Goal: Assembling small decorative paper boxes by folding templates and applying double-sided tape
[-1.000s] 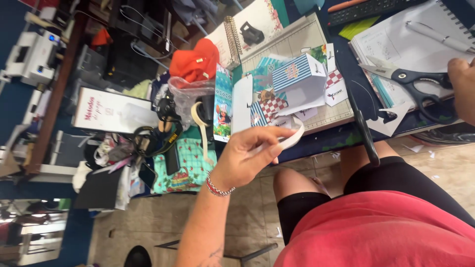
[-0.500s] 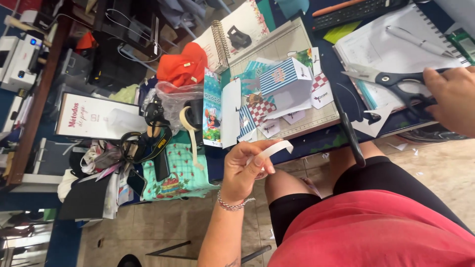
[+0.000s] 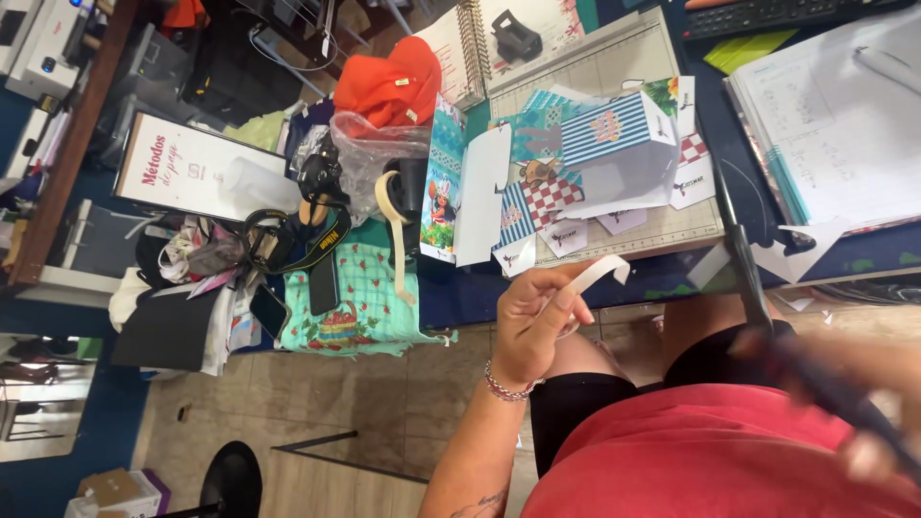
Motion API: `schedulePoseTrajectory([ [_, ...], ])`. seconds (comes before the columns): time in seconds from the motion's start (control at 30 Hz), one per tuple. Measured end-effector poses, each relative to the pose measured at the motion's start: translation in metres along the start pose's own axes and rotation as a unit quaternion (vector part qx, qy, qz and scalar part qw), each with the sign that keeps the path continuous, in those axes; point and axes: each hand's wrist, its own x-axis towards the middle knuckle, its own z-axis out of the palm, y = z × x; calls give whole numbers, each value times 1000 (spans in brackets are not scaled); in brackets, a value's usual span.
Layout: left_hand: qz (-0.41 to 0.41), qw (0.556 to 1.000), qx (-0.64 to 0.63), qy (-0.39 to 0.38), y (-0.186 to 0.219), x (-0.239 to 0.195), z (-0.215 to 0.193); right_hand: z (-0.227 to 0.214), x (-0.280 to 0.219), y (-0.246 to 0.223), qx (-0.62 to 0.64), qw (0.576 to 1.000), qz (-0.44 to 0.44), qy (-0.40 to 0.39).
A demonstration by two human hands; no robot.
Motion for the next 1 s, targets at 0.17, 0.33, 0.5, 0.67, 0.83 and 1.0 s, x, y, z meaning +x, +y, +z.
schedulePoseTrajectory([
  [0.17, 3, 1000, 10, 24, -3, 0, 4, 46, -11, -86, -8, 998, 12, -54],
  [0.33, -5, 997, 79, 15, 17, 2, 15, 57, -3, -97, 51, 998, 0, -45],
  [0.5, 8, 998, 62, 7, 20, 2, 19, 65, -1, -95, 103, 994, -26, -23],
  [0.67, 7, 999, 46, 12, 20, 2, 21, 66, -3, -99, 125, 992, 11, -23],
  [0.83, -17, 998, 52, 20, 5, -4, 13, 68, -3, -96, 130, 991, -31, -16],
  [1.0, -22, 999, 34, 18, 5, -6, 15, 75, -1, -86, 125, 992, 3, 6],
])
